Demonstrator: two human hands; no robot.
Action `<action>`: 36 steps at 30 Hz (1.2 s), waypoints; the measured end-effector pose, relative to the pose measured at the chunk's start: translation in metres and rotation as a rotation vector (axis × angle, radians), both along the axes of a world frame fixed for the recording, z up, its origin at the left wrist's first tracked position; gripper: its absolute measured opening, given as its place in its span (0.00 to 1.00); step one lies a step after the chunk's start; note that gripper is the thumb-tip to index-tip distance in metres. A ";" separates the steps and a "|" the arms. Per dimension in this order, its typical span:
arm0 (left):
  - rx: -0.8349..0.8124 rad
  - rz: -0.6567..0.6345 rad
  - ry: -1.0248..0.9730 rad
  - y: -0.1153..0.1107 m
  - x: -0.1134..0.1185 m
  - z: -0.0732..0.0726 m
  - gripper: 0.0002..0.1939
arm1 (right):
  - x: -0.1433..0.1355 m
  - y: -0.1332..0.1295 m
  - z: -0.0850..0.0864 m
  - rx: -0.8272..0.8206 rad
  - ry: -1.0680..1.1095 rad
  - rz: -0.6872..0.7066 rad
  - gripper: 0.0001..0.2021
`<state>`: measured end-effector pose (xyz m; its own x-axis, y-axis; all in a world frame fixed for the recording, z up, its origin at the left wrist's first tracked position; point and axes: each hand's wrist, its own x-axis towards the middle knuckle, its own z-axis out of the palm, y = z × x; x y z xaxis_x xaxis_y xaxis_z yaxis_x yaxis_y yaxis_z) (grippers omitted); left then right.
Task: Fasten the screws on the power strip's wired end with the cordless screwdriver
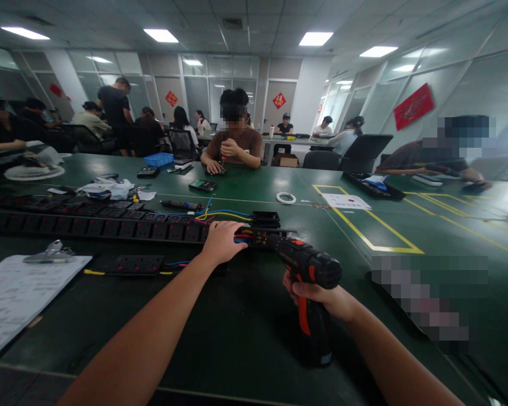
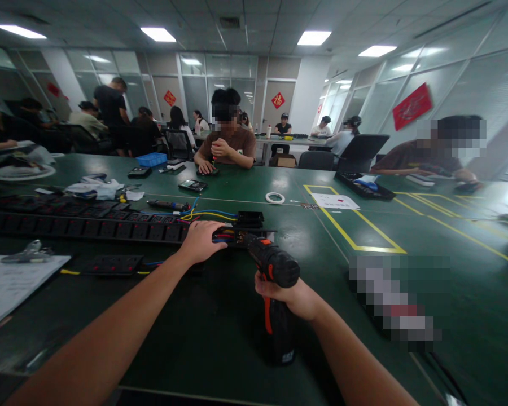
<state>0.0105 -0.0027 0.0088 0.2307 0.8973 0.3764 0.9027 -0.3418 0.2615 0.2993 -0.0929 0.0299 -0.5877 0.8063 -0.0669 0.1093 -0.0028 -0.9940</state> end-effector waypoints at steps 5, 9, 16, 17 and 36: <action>0.008 -0.001 -0.001 0.002 -0.001 -0.002 0.29 | 0.001 0.000 -0.001 0.013 0.000 -0.006 0.23; 0.015 0.005 0.004 0.002 0.000 -0.003 0.28 | 0.001 0.000 -0.003 0.010 0.014 -0.018 0.23; 0.012 0.009 0.004 0.000 0.000 -0.001 0.29 | 0.002 0.002 -0.004 0.026 0.007 -0.006 0.23; 0.012 0.009 0.003 0.000 0.000 -0.001 0.28 | 0.002 0.002 -0.003 0.028 0.003 -0.005 0.24; 0.018 0.000 -0.010 0.003 -0.001 -0.005 0.29 | 0.001 0.001 -0.002 0.061 -0.007 0.002 0.22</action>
<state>0.0096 -0.0002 0.0040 0.2263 0.8904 0.3949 0.9001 -0.3461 0.2647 0.3005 -0.0916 0.0280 -0.5891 0.8077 -0.0223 0.1166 0.0576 -0.9915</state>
